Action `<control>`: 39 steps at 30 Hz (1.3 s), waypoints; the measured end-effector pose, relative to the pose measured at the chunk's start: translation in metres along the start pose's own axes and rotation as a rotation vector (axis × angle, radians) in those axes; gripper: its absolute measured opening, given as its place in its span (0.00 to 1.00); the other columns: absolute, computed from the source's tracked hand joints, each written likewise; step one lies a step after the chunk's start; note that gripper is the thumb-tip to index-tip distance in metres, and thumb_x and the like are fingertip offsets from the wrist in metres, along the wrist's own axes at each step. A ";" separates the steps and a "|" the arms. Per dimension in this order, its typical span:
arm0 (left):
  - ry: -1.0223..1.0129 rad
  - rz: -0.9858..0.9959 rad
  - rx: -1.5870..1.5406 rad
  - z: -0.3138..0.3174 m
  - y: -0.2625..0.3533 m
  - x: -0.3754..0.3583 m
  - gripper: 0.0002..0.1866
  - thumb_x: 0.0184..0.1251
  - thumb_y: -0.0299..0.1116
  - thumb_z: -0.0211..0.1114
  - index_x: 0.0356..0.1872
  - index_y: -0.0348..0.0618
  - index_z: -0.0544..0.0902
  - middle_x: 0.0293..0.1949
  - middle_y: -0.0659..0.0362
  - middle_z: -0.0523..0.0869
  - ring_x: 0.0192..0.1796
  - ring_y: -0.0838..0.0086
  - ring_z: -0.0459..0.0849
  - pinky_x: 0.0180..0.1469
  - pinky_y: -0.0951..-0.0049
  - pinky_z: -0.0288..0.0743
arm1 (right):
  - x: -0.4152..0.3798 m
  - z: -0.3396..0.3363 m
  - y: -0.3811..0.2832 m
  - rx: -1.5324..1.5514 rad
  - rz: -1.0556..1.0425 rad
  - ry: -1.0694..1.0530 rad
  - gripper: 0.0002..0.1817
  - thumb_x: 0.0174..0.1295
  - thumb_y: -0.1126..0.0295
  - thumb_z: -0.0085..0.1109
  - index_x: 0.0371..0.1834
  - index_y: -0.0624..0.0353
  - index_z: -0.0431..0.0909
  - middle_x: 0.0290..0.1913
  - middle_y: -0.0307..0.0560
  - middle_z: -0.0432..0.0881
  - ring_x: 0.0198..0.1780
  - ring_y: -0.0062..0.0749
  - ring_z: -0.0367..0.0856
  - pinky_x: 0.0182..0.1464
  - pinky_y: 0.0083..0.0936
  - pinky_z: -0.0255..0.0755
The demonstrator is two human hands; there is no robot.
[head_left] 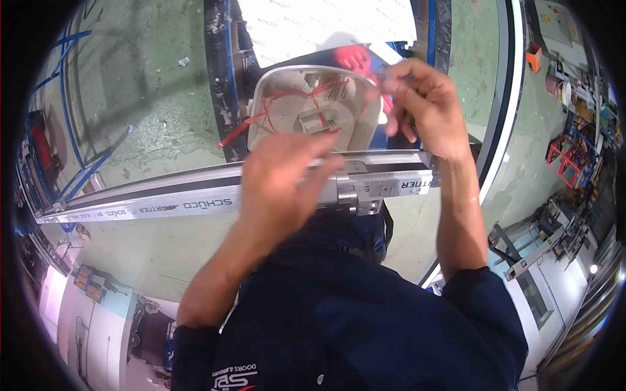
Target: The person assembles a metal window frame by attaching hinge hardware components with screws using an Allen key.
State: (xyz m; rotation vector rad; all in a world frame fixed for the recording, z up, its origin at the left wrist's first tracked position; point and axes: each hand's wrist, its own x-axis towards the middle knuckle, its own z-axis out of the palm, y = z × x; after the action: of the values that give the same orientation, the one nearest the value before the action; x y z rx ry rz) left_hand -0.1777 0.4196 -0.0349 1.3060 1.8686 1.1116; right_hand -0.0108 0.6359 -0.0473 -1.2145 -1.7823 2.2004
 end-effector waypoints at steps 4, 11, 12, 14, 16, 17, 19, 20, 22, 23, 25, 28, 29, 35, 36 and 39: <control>-0.318 -0.325 -0.081 -0.007 -0.025 0.025 0.15 0.75 0.34 0.76 0.53 0.34 0.93 0.44 0.46 0.95 0.44 0.58 0.93 0.48 0.61 0.83 | -0.010 -0.008 0.066 -0.492 -0.135 -0.260 0.07 0.73 0.75 0.69 0.49 0.64 0.93 0.42 0.52 0.94 0.38 0.42 0.93 0.42 0.39 0.84; -0.731 -0.482 -0.099 0.048 -0.065 0.037 0.16 0.75 0.35 0.75 0.55 0.35 0.93 0.45 0.46 0.96 0.44 0.61 0.93 0.51 0.61 0.83 | -0.018 -0.003 0.096 -0.592 -0.126 -0.376 0.07 0.67 0.74 0.74 0.46 0.62 0.93 0.41 0.54 0.90 0.46 0.57 0.90 0.49 0.47 0.80; -0.728 -0.472 -0.100 0.056 -0.066 0.036 0.16 0.74 0.35 0.75 0.54 0.35 0.93 0.44 0.46 0.96 0.44 0.60 0.92 0.51 0.61 0.83 | -0.018 -0.004 0.099 -0.555 -0.121 -0.377 0.07 0.67 0.73 0.74 0.46 0.62 0.93 0.40 0.54 0.90 0.46 0.57 0.90 0.49 0.48 0.80; -0.723 -0.447 -0.099 0.069 -0.070 0.032 0.15 0.73 0.36 0.76 0.53 0.36 0.94 0.42 0.46 0.95 0.44 0.59 0.92 0.51 0.60 0.82 | -0.018 -0.007 0.103 -0.517 -0.118 -0.369 0.07 0.67 0.73 0.74 0.45 0.63 0.93 0.39 0.54 0.90 0.45 0.57 0.90 0.48 0.48 0.80; -0.778 -0.425 -0.071 0.077 -0.071 0.036 0.15 0.73 0.38 0.76 0.50 0.36 0.94 0.41 0.46 0.94 0.43 0.56 0.91 0.51 0.58 0.82 | -0.018 -0.009 0.108 -0.511 -0.123 -0.356 0.07 0.68 0.73 0.74 0.45 0.63 0.93 0.39 0.54 0.90 0.44 0.57 0.90 0.48 0.48 0.79; -0.804 -0.412 -0.057 0.080 -0.072 0.038 0.15 0.73 0.38 0.77 0.48 0.36 0.94 0.40 0.46 0.94 0.43 0.55 0.91 0.50 0.58 0.82 | -0.018 -0.009 0.108 -0.504 -0.125 -0.362 0.07 0.68 0.73 0.74 0.45 0.63 0.93 0.39 0.54 0.90 0.43 0.57 0.90 0.47 0.47 0.79; -0.819 -0.408 -0.043 0.083 -0.069 0.042 0.15 0.72 0.39 0.77 0.46 0.36 0.94 0.39 0.46 0.93 0.42 0.53 0.90 0.49 0.55 0.80 | -0.016 -0.012 0.107 -0.493 -0.133 -0.373 0.07 0.68 0.73 0.74 0.45 0.64 0.93 0.38 0.55 0.90 0.43 0.57 0.89 0.46 0.47 0.79; -0.826 -0.408 -0.037 0.084 -0.068 0.044 0.15 0.72 0.40 0.77 0.44 0.36 0.94 0.38 0.46 0.93 0.42 0.51 0.90 0.48 0.54 0.80 | -0.016 -0.013 0.107 -0.471 -0.125 -0.383 0.07 0.68 0.73 0.74 0.45 0.64 0.93 0.38 0.55 0.90 0.42 0.57 0.89 0.46 0.47 0.79; -0.861 -0.418 -0.034 0.085 -0.067 0.049 0.14 0.73 0.39 0.76 0.43 0.36 0.94 0.37 0.45 0.92 0.41 0.49 0.89 0.47 0.52 0.79 | -0.015 -0.015 0.108 -0.433 -0.110 -0.401 0.07 0.69 0.73 0.73 0.45 0.64 0.93 0.38 0.55 0.91 0.42 0.57 0.89 0.46 0.46 0.79; -0.878 -0.423 -0.033 0.085 -0.067 0.050 0.14 0.73 0.39 0.76 0.42 0.36 0.93 0.36 0.44 0.92 0.41 0.48 0.89 0.47 0.52 0.79 | -0.014 -0.016 0.108 -0.421 -0.095 -0.405 0.07 0.69 0.73 0.73 0.45 0.64 0.93 0.39 0.55 0.91 0.42 0.57 0.89 0.46 0.46 0.79; -0.871 -0.385 -0.046 0.086 -0.069 0.048 0.14 0.73 0.38 0.75 0.42 0.35 0.94 0.36 0.43 0.91 0.42 0.46 0.89 0.47 0.50 0.78 | -0.014 -0.016 0.108 -0.396 -0.063 -0.415 0.07 0.69 0.73 0.73 0.45 0.64 0.93 0.39 0.56 0.91 0.42 0.57 0.89 0.46 0.45 0.79; -0.830 -0.322 -0.050 0.088 -0.073 0.040 0.14 0.73 0.38 0.75 0.42 0.34 0.94 0.37 0.42 0.92 0.43 0.44 0.89 0.49 0.48 0.78 | -0.014 -0.016 0.109 -0.417 -0.033 -0.424 0.08 0.69 0.70 0.74 0.46 0.63 0.93 0.39 0.56 0.91 0.42 0.57 0.89 0.48 0.45 0.80; -0.810 -0.297 -0.049 0.089 -0.075 0.037 0.14 0.73 0.37 0.74 0.42 0.33 0.94 0.38 0.42 0.92 0.43 0.43 0.89 0.49 0.48 0.78 | -0.014 -0.016 0.112 -0.442 -0.033 -0.415 0.09 0.70 0.68 0.74 0.46 0.62 0.93 0.39 0.56 0.91 0.42 0.57 0.89 0.48 0.46 0.80; -0.828 -0.307 -0.077 0.090 -0.076 0.035 0.15 0.73 0.38 0.74 0.43 0.31 0.94 0.41 0.41 0.93 0.45 0.43 0.90 0.53 0.49 0.80 | -0.028 -0.041 0.096 -0.785 -0.030 -0.264 0.12 0.72 0.62 0.74 0.40 0.61 0.91 0.35 0.54 0.90 0.38 0.55 0.88 0.46 0.44 0.80; -0.835 -0.332 -0.095 0.088 -0.076 0.037 0.15 0.73 0.38 0.74 0.43 0.31 0.94 0.41 0.41 0.93 0.46 0.44 0.90 0.53 0.49 0.80 | -0.030 -0.047 0.086 -0.811 0.042 -0.272 0.12 0.72 0.61 0.73 0.40 0.60 0.91 0.35 0.53 0.91 0.39 0.55 0.89 0.47 0.45 0.80; -0.872 -0.382 -0.143 0.086 -0.075 0.041 0.15 0.73 0.37 0.74 0.44 0.30 0.94 0.41 0.40 0.93 0.46 0.44 0.91 0.55 0.50 0.80 | -0.040 -0.059 0.069 -0.869 0.235 -0.255 0.13 0.73 0.59 0.73 0.40 0.58 0.92 0.35 0.53 0.91 0.43 0.55 0.90 0.47 0.49 0.79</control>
State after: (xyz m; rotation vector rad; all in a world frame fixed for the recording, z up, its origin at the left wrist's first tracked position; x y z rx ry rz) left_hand -0.1531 0.4709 -0.1422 1.0404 1.2620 0.3566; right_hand 0.0797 0.6405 -0.0860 -1.3326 -3.0173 1.7409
